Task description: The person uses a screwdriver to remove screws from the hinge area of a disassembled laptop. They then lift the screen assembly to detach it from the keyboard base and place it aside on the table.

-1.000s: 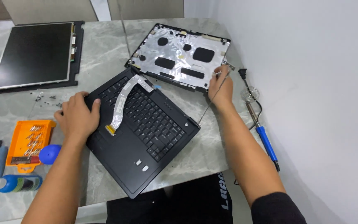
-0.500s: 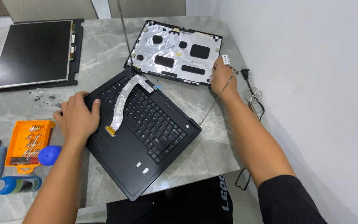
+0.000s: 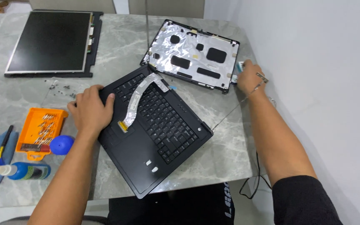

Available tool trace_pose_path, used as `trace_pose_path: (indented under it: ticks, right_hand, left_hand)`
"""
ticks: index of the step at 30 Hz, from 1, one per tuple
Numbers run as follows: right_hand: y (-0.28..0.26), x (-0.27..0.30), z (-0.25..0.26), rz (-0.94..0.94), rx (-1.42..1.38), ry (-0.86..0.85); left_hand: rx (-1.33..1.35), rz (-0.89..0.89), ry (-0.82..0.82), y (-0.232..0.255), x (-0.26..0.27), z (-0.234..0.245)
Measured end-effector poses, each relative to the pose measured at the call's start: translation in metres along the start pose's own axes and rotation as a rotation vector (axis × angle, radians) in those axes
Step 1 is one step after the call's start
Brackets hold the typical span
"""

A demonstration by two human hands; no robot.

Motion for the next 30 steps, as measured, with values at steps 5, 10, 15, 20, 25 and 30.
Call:
trace_pose_path:
  ticks: [5,10,15,20,25,30]
  right_hand:
    - [-0.008,0.01,0.019,-0.045,0.005,0.04]
    - [-0.02,0.032,0.02,0.028,-0.215,0.053]
    - [-0.027,0.042,-0.002,0.049,-0.06,0.04]
    - [-0.041,0.059,0.014,0.043,0.046,0.09]
    - [-0.034,0.059,0.014,0.049,0.079,0.094]
    - [-0.042,0.078,0.039,0.092,-0.082,0.158]
  left_hand:
    - [0.024,-0.005,0.006,-0.002,0.0,0.0]
    - [0.018,-0.011,0.013,-0.003,-0.001,-0.003]
    - [0.024,-0.018,0.013,-0.004,-0.002,-0.004]
    - [0.044,-0.02,0.023,-0.004,0.0,-0.003]
    - [0.055,-0.022,0.022,-0.004,0.0,-0.002]
    - [0.06,-0.029,0.026,-0.005,0.0,-0.004]
Point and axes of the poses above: each hand's wrist, its own x-axis away from the middle knuckle, its own z-axis out of the back of the hand, y = z × x, the point moved 2 cm from there along -x, towards the middle knuckle, and after that the axes turned 9 degrees about z, right-handed, at the moved point
